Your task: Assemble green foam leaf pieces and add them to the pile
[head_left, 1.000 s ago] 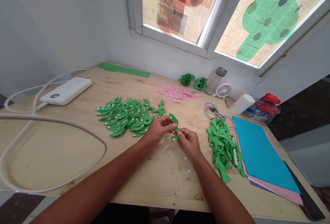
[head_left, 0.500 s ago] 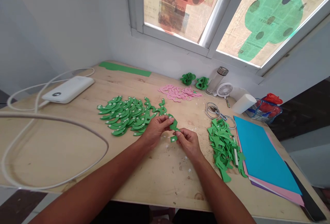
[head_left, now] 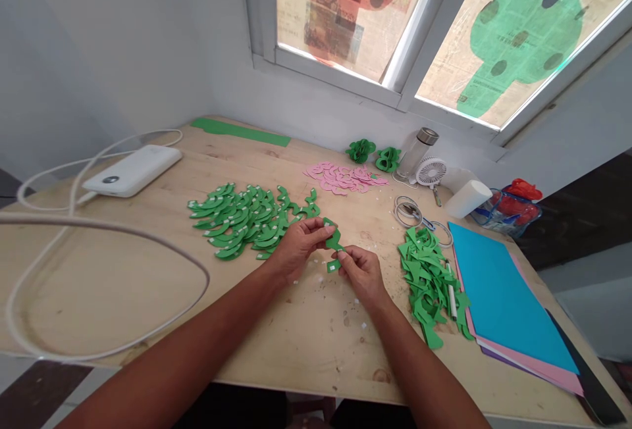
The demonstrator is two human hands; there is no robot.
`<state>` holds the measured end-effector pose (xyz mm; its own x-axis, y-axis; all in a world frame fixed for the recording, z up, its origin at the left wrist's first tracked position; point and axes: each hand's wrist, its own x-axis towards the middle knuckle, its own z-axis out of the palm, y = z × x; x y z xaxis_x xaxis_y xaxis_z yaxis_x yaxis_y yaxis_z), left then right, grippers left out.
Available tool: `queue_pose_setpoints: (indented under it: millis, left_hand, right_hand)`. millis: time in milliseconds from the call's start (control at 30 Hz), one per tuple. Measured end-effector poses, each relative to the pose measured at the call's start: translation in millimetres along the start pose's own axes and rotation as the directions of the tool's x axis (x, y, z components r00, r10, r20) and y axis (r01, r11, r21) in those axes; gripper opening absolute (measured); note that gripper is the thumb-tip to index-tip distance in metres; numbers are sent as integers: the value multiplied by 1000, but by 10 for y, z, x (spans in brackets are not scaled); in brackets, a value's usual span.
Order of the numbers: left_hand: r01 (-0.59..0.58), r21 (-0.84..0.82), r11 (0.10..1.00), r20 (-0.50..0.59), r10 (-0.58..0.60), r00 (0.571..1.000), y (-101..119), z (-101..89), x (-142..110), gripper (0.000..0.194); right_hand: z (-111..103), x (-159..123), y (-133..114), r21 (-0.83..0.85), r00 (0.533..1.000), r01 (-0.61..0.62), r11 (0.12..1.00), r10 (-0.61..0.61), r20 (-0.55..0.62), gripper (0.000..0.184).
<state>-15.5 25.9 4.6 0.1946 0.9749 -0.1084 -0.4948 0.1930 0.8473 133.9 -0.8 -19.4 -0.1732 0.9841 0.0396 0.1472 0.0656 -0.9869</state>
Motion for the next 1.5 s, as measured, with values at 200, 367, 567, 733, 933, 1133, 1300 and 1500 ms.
queue_pose_setpoints:
  millis: [200, 367, 567, 733, 933, 1133, 1300, 1500]
  left_hand:
    - [-19, -31, 999, -40, 17, 999, 36, -23, 2, 17]
    - [-45, -71, 996, -56, 41, 998, 38, -26, 4, 14]
    - [-32, -93, 995, -91, 23, 996, 32, -31, 11, 16]
    - [29, 6, 1000, -18, -29, 999, 19, -23, 15, 24]
    - [-15, 97, 995, -15, 16, 1000, -46, -13, 16, 19]
    - [-14, 67, 998, -34, 16, 999, -44, 4, 6, 19]
    - [-8, 45, 999, -35, 9, 999, -48, 20, 0, 21]
    - [-23, 47, 999, -105, 28, 994, -51, 16, 10, 23]
  right_hand:
    - [6, -2, -15, -15, 1000, -23, 1000, 23, -1, 33]
    - [9, -3, -8, -24, 999, -26, 999, 27, 18, 34]
    - [15, 1, -7, -24, 1000, -13, 1000, 14, 18, 31]
    - [4, 10, 27, 33, 999, -21, 999, 22, -28, 32]
    - [-12, 23, 50, 61, 998, -38, 997, 40, -47, 33]
    - [-10, 13, 32, -5, 999, 6, 1000, -6, -54, 33]
    - [4, 9, 3, -34, 996, 3, 999, -6, -88, 32]
    - [8, -3, -40, -29, 999, -20, 999, 18, -42, 28]
